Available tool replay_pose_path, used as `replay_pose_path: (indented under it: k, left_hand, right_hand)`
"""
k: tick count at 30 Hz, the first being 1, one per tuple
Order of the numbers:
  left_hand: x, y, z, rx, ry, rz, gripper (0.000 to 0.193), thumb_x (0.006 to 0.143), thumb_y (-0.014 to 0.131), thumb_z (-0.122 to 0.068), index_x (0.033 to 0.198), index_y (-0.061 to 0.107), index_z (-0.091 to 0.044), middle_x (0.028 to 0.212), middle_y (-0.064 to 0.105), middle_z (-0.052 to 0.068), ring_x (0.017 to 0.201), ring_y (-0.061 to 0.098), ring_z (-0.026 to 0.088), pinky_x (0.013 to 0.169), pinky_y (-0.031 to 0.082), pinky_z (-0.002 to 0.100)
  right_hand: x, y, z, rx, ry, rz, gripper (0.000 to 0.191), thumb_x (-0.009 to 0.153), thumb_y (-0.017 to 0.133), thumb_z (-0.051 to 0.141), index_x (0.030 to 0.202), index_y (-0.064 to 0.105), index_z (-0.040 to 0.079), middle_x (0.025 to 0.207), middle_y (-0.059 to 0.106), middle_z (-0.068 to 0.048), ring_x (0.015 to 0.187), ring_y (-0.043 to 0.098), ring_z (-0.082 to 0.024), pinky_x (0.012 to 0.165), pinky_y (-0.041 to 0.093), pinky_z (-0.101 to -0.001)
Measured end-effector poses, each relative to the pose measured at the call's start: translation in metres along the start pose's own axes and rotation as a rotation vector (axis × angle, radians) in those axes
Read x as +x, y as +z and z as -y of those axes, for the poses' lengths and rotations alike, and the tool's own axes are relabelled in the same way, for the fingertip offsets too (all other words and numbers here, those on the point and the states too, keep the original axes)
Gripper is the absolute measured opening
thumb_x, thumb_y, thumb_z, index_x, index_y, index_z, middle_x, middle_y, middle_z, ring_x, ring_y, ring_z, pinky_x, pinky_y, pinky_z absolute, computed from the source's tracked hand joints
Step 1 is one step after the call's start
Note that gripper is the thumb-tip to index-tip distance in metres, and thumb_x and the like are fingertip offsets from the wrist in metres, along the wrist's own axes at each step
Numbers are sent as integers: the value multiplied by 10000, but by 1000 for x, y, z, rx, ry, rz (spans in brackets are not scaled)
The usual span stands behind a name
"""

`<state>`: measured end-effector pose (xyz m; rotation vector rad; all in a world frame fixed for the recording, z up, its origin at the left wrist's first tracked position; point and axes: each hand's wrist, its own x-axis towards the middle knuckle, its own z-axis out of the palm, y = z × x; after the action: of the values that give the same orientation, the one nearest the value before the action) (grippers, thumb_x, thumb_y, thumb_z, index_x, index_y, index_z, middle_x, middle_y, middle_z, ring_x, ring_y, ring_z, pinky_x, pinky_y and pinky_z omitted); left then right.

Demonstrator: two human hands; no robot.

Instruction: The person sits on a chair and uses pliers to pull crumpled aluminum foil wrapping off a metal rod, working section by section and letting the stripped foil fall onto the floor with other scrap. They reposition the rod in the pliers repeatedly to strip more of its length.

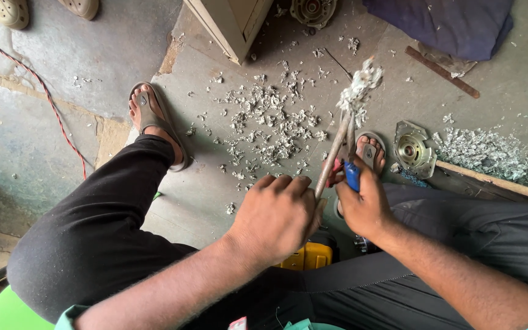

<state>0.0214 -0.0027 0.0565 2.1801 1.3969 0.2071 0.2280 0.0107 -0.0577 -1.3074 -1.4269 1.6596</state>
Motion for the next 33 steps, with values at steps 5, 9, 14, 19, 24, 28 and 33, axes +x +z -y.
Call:
replay_pose_path:
  k: [5, 9, 14, 19, 24, 28, 33]
  left_hand:
    - [6, -17, 3, -413, -282, 234, 397, 989, 531, -406, 1122, 697, -70, 860, 725, 144, 750, 712, 340, 725, 560, 467]
    - [12, -18, 17, -755, -358, 167, 505, 1011, 476, -493, 1083, 657, -27, 696, 695, 92, 646, 720, 192, 662, 583, 358]
    - [16, 8, 25, -1309, -399, 44, 491, 1116, 414, -436, 1032, 621, 2, 748, 590, 29, 650, 618, 99, 618, 539, 285]
    - [16, 23, 19, -1324, -378, -59, 383, 1114, 433, -354, 1036, 602, -20, 735, 636, 26, 626, 617, 85, 593, 522, 269]
    - [22, 12, 12, -1102, -447, -151, 357, 1098, 445, -329, 1034, 610, -19, 703, 657, 29, 544, 626, 100, 511, 518, 286]
    - [24, 6, 9, -1055, -464, -160, 342, 1069, 447, -323, 1166, 640, -57, 687, 665, 26, 537, 639, 113, 504, 530, 303]
    - [24, 9, 8, -953, -487, -64, 344, 1078, 465, -331, 1101, 634, -33, 607, 657, 63, 557, 690, 135, 534, 549, 319]
  right_hand:
    - [6, -10, 6, -34, -55, 30, 319, 866, 432, -100, 1146, 556, -10, 981, 662, -70, 924, 686, -158, 867, 597, -317]
    - [2, -5, 15, -161, -36, 106, 338, 846, 498, -100, 1157, 574, 9, 959, 647, -68, 928, 670, -174, 853, 559, -330]
    - [2, 2, 19, -132, 46, 174, 387, 869, 509, -80, 1241, 538, 23, 1020, 600, -60, 980, 609, -168, 898, 508, -316]
    - [4, 3, 18, -4, 43, 199, 602, 881, 508, -53, 1460, 377, 51, 1154, 550, -53, 1130, 566, -138, 1003, 491, -298]
    - [2, 4, 16, 37, 38, 184, 620, 954, 562, -11, 1539, 367, 59, 1255, 556, -78, 1196, 545, -160, 1018, 465, -323]
    - [-2, -2, 18, 209, 243, 174, 718, 942, 538, 2, 1620, 333, 116, 1399, 585, -55, 1254, 613, -184, 763, 389, -337]
    - [-4, -3, 22, 230, 189, 176, 724, 935, 484, -7, 1624, 290, 108, 1465, 518, -59, 1335, 556, -185, 965, 443, -357]
